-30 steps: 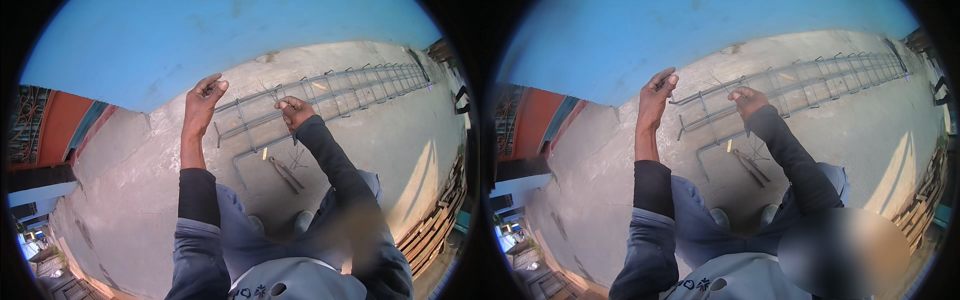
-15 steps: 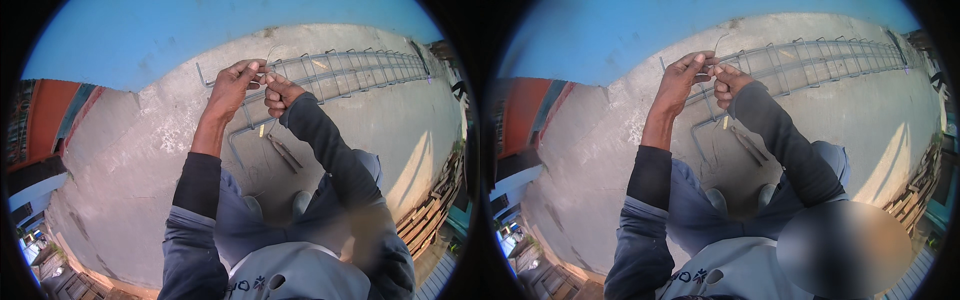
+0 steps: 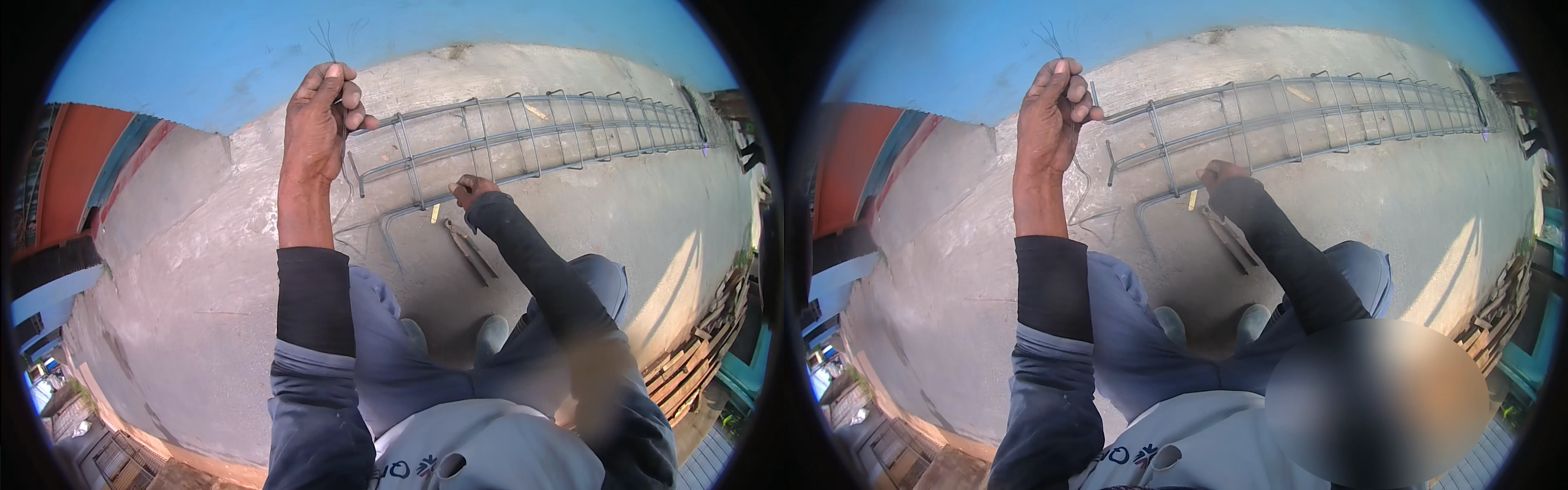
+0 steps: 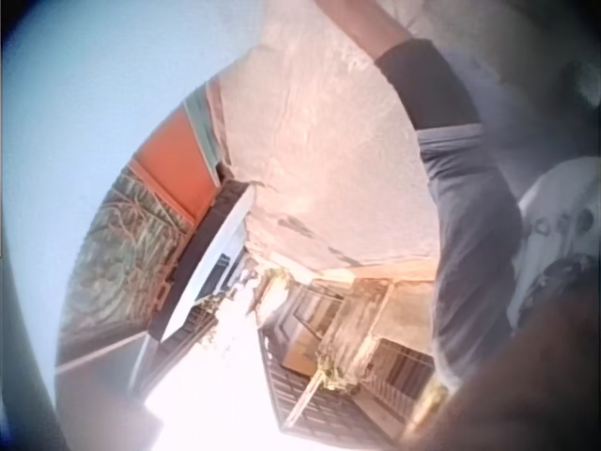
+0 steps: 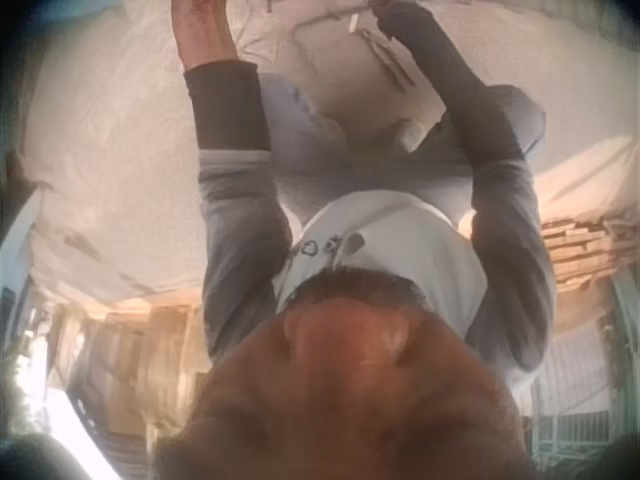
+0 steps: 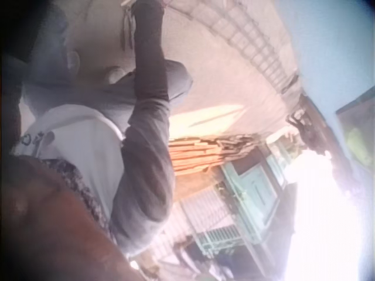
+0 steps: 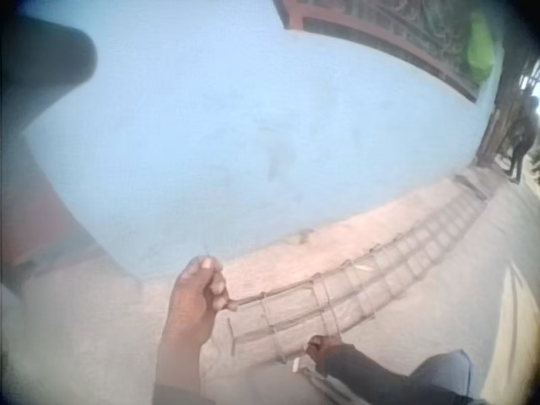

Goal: The person squats on a concrete floor and uses pliers to tie wire around the intersections of a metal grid. The person repeatedly picks up wire, wraps it around the grid, and twists it with pliers to secure the structure.

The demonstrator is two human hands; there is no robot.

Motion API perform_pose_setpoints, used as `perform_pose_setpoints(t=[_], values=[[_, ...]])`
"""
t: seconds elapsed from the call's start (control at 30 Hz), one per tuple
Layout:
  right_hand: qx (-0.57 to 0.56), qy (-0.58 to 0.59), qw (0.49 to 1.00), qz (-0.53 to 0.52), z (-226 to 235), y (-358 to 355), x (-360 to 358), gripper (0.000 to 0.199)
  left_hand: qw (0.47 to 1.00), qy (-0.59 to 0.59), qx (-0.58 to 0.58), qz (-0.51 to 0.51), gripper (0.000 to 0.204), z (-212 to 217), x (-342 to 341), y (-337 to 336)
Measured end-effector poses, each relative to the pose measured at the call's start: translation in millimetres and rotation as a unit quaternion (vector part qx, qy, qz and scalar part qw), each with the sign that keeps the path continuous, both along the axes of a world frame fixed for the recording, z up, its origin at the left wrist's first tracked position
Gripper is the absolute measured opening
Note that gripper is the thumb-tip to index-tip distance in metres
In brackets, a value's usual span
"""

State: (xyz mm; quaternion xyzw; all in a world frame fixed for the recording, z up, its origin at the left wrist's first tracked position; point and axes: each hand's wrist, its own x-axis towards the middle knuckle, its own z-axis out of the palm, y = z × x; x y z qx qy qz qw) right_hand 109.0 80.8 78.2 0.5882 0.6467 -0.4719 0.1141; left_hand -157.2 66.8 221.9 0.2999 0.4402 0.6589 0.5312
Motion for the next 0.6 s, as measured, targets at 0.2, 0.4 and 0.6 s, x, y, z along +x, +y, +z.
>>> perform_pose_setpoints(t=[0.2,0.4,0.6], values=[[0.11,-0.23,0.95,0.179,-106,-106,42,0.044,0.954,0.173,-0.154,0.19,0.019,-4,-50,-9],[0.128,-0.221,0.957,0.137,-152,-115,58,0.034,0.946,0.184,-0.223,0.148,0.025,-38,-54,9],[0.036,-0.091,0.984,0.151,-83,-113,42,0.041,0.934,0.244,-0.226,0.128,0.032,-60,-61,15]])
